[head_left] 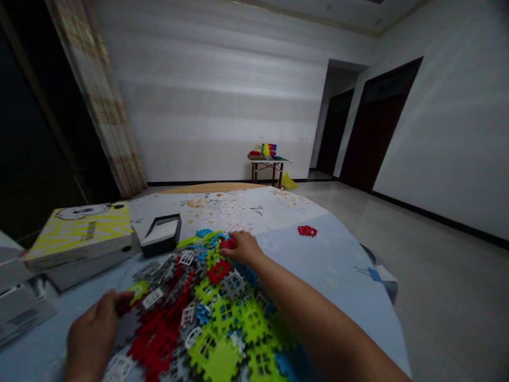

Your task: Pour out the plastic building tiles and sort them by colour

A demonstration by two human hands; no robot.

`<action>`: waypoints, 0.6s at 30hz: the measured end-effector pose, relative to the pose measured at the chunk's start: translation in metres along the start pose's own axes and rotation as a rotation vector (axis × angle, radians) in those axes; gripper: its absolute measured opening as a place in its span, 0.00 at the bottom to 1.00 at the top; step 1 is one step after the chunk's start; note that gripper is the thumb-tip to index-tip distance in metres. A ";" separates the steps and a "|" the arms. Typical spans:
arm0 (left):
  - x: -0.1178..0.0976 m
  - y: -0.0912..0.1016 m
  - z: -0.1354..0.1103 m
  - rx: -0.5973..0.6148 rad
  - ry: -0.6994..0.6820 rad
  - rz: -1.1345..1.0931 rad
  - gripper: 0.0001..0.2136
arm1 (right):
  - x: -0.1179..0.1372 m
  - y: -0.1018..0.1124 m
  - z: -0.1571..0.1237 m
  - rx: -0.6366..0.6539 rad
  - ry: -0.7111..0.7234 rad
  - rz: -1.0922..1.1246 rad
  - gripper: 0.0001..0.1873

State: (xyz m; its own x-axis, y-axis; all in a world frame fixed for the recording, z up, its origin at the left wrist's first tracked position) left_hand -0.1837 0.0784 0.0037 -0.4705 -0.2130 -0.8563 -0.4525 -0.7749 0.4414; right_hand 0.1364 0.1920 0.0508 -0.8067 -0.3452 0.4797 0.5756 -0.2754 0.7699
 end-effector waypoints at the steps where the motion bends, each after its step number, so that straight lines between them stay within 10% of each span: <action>1: 0.000 0.000 -0.001 0.010 0.051 -0.022 0.18 | 0.000 -0.003 0.000 0.036 -0.008 -0.032 0.28; 18: -0.004 -0.001 -0.006 0.042 0.147 -0.070 0.17 | 0.003 0.049 -0.029 -0.236 0.185 0.347 0.12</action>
State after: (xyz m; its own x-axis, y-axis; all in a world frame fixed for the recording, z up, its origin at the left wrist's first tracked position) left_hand -0.1766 0.0760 0.0056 -0.3225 -0.2467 -0.9139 -0.5127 -0.7660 0.3878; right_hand 0.1665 0.1516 0.0776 -0.5357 -0.6020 0.5922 0.8396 -0.3045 0.4499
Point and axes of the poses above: each hand's wrist, its own z-axis towards the middle knuckle, its own y-axis out of the back of the hand, x = y × z, the point moved 6 cm from there along z, towards the middle knuckle, and after that the axes turned 10 degrees about -x, right-handed, at the moved point
